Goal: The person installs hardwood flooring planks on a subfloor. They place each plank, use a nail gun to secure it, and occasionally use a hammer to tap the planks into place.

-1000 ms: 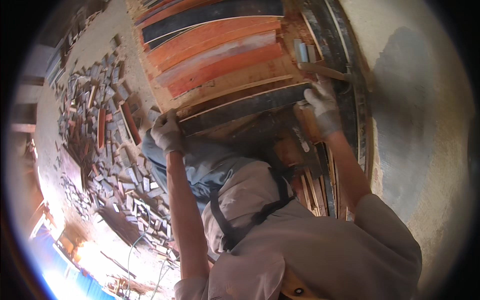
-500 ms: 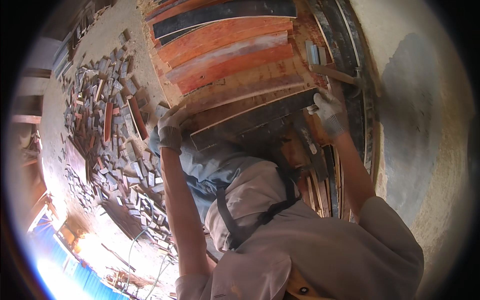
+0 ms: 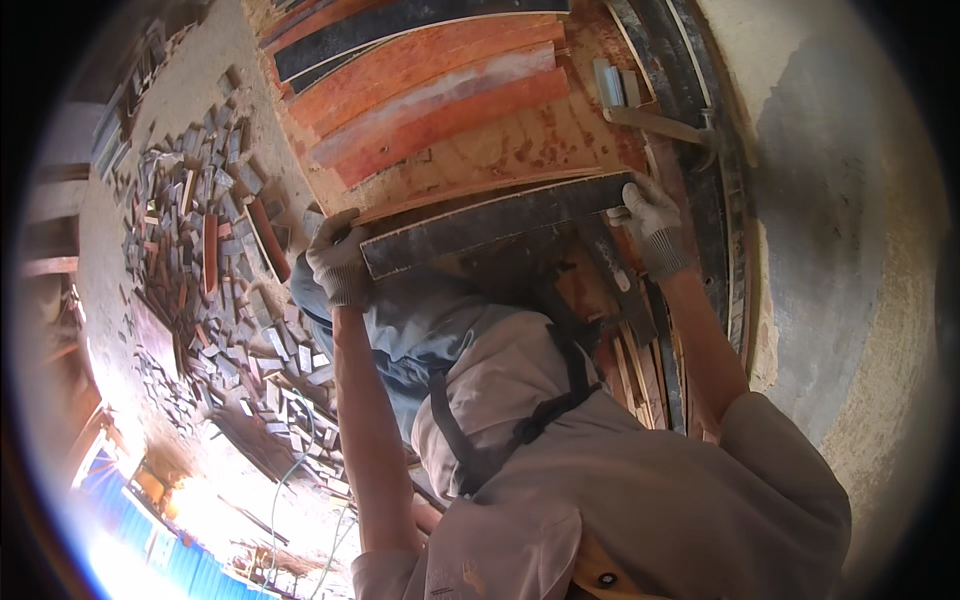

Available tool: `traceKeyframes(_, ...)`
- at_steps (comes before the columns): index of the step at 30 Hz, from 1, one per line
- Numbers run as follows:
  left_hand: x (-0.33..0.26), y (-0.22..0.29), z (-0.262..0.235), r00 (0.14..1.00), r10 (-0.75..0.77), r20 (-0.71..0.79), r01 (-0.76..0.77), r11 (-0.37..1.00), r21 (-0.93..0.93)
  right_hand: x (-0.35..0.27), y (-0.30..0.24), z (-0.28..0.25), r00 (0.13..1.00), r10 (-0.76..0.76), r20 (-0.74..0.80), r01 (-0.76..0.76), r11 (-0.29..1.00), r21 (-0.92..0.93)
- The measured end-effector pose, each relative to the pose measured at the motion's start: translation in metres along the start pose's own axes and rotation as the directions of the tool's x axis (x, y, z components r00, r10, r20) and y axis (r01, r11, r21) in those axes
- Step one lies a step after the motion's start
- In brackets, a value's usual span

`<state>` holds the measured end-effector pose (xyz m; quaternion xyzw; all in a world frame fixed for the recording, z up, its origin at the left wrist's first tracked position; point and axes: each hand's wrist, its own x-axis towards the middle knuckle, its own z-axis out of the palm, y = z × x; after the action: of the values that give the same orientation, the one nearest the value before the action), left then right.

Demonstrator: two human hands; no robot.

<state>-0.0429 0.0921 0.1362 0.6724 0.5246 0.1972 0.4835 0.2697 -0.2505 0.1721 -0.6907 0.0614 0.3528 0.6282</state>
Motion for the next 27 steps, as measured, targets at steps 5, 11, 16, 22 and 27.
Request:
traceKeyframes(5,0.001,0.001,0.000,0.999,0.025,0.021,-0.023,0.997,-0.078,0.005,0.004,0.020,0.999,0.017,-0.046,-0.020,0.997,-0.070)
traceKeyframes(11,-0.005,0.010,-0.005,0.998,-0.066,0.015,0.063,0.985,0.159,0.004,0.002,0.036,0.993,0.038,-0.114,-0.048,0.995,-0.087)
traceKeyframes(16,-0.019,0.021,0.003,0.974,-0.215,-0.073,0.205,0.971,-0.126,0.000,-0.007,0.048,0.987,0.025,-0.157,-0.041,0.994,-0.099)
traceKeyframes(22,-0.034,0.032,0.017,0.963,-0.249,-0.105,0.239,0.966,-0.098,-0.003,-0.004,0.069,0.967,-0.051,-0.248,-0.030,0.949,-0.314)
traceKeyframes(27,-0.033,0.031,0.013,0.964,-0.248,-0.093,0.227,0.955,-0.192,0.001,0.002,0.067,0.962,0.002,-0.273,-0.079,0.960,-0.270)
